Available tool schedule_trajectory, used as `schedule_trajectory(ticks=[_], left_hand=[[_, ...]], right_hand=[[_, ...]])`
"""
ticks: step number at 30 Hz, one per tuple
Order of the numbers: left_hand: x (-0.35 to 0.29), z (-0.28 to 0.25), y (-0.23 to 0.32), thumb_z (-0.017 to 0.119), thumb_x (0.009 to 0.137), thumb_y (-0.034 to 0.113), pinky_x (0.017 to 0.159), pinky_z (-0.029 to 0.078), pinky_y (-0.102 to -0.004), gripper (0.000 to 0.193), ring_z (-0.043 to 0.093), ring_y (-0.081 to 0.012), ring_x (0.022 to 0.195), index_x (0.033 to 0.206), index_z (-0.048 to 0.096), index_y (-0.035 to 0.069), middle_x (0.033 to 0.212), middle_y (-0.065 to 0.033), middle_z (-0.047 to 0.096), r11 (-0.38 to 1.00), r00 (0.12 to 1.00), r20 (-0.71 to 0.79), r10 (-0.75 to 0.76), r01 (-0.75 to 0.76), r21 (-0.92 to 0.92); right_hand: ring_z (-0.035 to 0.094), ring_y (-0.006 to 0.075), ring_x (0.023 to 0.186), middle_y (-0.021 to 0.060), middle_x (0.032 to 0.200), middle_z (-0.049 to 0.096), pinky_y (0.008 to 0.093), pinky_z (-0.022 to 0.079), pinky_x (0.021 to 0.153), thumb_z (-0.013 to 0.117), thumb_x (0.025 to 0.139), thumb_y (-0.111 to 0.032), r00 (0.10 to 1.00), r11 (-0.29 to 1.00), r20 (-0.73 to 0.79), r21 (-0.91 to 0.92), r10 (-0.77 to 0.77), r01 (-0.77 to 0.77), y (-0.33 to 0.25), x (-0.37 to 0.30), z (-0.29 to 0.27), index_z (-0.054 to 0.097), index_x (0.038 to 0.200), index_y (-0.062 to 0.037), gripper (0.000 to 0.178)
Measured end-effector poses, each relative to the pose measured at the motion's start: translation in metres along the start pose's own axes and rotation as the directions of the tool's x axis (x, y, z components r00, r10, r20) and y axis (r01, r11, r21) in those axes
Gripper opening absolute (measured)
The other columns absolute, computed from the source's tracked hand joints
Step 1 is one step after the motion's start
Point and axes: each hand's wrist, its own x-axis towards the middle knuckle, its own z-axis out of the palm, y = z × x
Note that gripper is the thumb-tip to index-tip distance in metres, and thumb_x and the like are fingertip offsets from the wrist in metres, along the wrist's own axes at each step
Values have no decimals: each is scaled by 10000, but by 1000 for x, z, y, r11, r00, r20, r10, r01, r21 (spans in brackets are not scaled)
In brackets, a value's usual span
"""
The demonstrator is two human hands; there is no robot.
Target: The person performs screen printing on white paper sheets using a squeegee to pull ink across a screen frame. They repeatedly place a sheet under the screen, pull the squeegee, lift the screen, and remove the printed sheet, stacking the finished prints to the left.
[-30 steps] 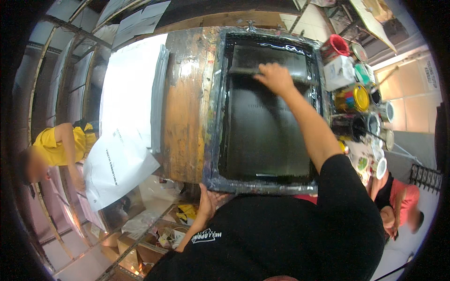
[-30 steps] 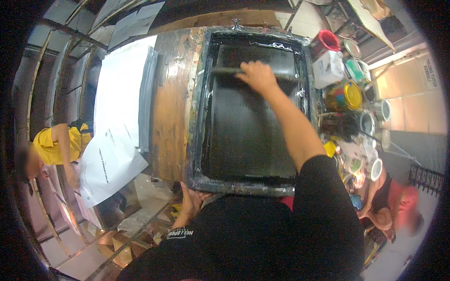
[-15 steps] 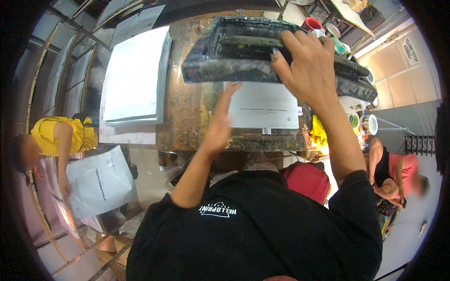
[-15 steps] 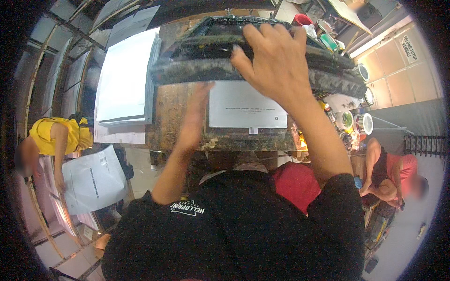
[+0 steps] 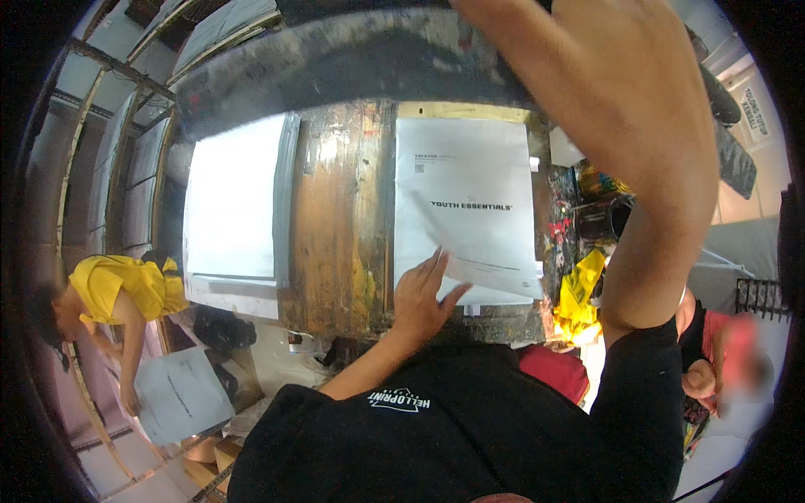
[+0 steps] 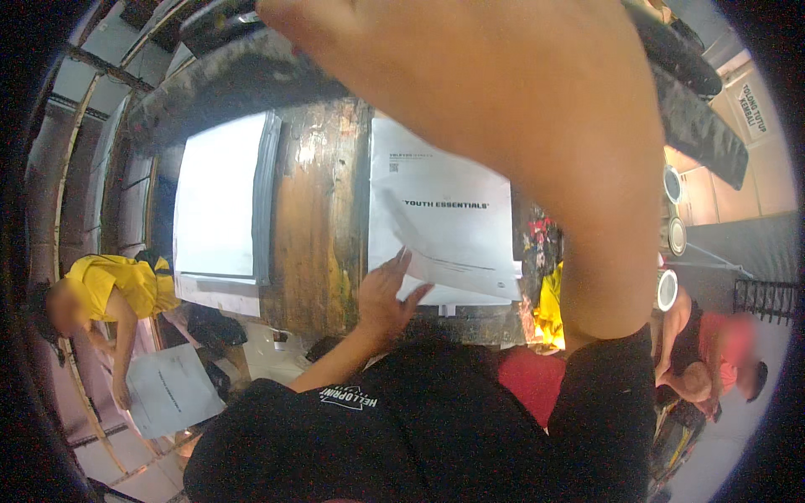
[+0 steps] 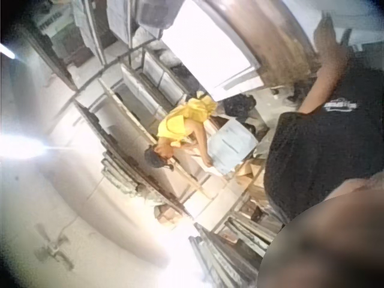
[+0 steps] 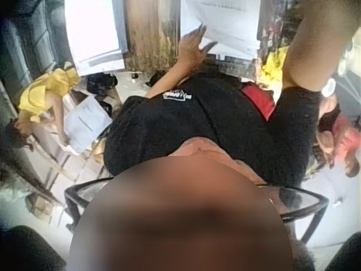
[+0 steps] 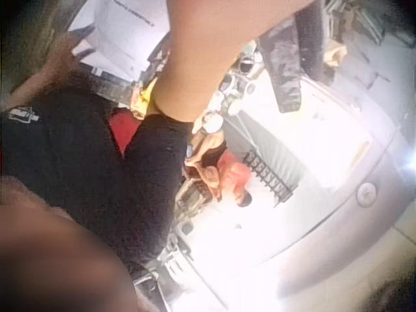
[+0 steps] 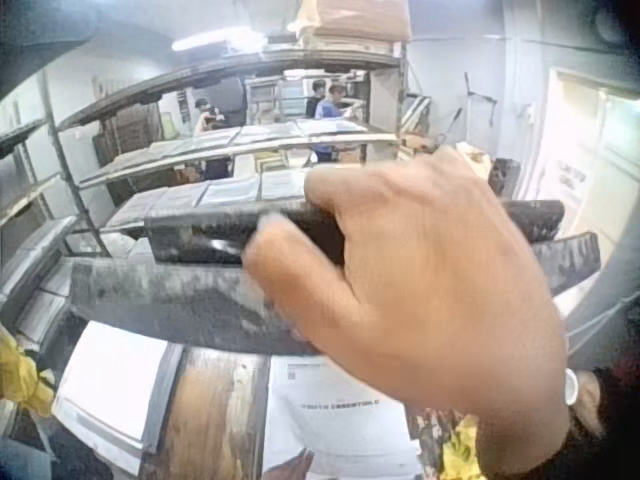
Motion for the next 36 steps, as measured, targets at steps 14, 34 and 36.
schedule_trajectory(ticks=[14,34,36], left_hand=[[-33,-301,-279,548,738,-79,695,517,-249,705,600,-118,862,1431,500,40,1276,-106,592,813,802,-147,-579,555,-176],[-130,-28,-71,310,794,956,1181,349,-493,1256,453,-401,1371,1525,253,-63,1498,-262,413,-396,678,660,-324,536,-746],[-132,-3,-92,307,788,964,1179,344,-493,1273,409,-406,1411,1546,215,-54,1536,-266,374,-438,547,750,-372,609,-661]], right_hand=[[588,389,783,211,829,624,473,445,759,598,883,-348,992,999,-125,-47,-16,11,12,-2,11,607,963,-2,355],[637,352,939,148,945,674,493,525,769,673,894,-492,851,961,524,212,40,-176,-17,-344,208,679,998,-100,406],[630,338,967,132,998,670,479,538,773,743,841,-421,833,974,550,153,57,-167,-23,-376,242,670,1084,-103,407]])
